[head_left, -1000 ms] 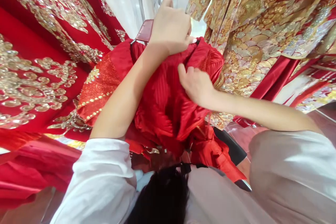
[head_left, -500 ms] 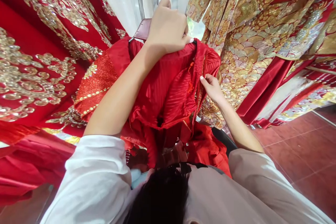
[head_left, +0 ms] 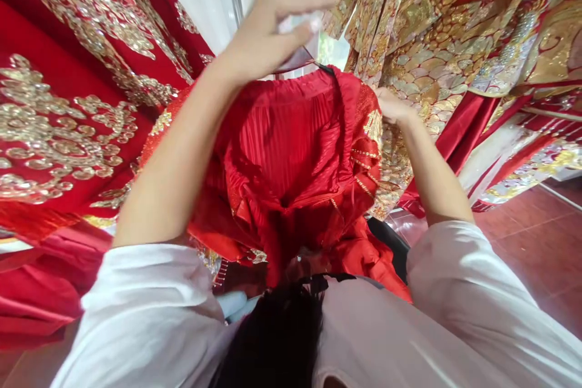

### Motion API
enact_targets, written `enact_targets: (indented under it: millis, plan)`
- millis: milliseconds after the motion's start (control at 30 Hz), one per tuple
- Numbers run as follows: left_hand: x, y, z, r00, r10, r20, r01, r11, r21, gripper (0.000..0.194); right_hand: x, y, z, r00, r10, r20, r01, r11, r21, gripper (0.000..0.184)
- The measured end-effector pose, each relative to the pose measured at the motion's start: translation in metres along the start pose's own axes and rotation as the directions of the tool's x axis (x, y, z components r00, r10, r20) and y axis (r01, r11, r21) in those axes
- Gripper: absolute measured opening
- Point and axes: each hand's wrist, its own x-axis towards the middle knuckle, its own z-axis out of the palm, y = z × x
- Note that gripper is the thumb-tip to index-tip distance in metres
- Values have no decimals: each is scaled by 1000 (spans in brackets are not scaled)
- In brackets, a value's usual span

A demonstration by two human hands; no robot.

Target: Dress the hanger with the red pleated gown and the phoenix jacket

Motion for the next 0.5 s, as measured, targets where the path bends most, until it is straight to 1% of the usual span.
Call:
enact_targets:
  millis: [33,67,100,133,167,233,267,300,333,400,433,500]
  plan:
    - [-11,-5,-12,999,21,-46,-21,1000,1,51,-6,-3,1,1000,-25,-5,24,999,-34,30]
    - [-25,-10,-23,999,2,-54,1,999,48,56,-12,-10,1,997,-77,-25,75,995,-73,27]
    - [-41,-17,-33,999,-50,-19,52,993,102,61,-18,-19,-1,987,-150,-51,144,984,-107,24]
    - [-57,-23,-40,992,-125,35,119,984,131,66,-22,-30,-3,974,-222,-44,214,967,-137,26]
    - [-73,-28,-45,976,-202,78,191,973,131,72,-26,-41,-4,958,-288,-5,283,944,-168,33]
    - [-102,-35,-48,937,-322,134,311,945,96,84,-29,-58,0,909,-400,119,418,870,-263,50]
    - [-113,-36,-47,920,-363,146,358,932,64,87,-28,-63,4,884,-440,155,466,824,-320,50]
    - [-121,-35,-46,905,-397,150,397,917,35,86,-26,-66,9,866,-471,167,498,782,-374,45]
    - [-127,-32,-44,892,-430,143,432,902,15,82,-23,-67,15,852,-498,163,517,748,-416,34]
    - [-130,-27,-40,858,-504,101,507,862,4,67,-16,-65,24,826,-549,126,538,703,-465,12]
    - [-129,-25,-38,843,-535,62,535,845,8,60,-12,-64,27,816,-569,104,543,690,-479,13]
    - [-123,-26,-35,823,-566,-43,566,824,-20,51,-3,-65,30,801,-597,42,543,695,-471,27]
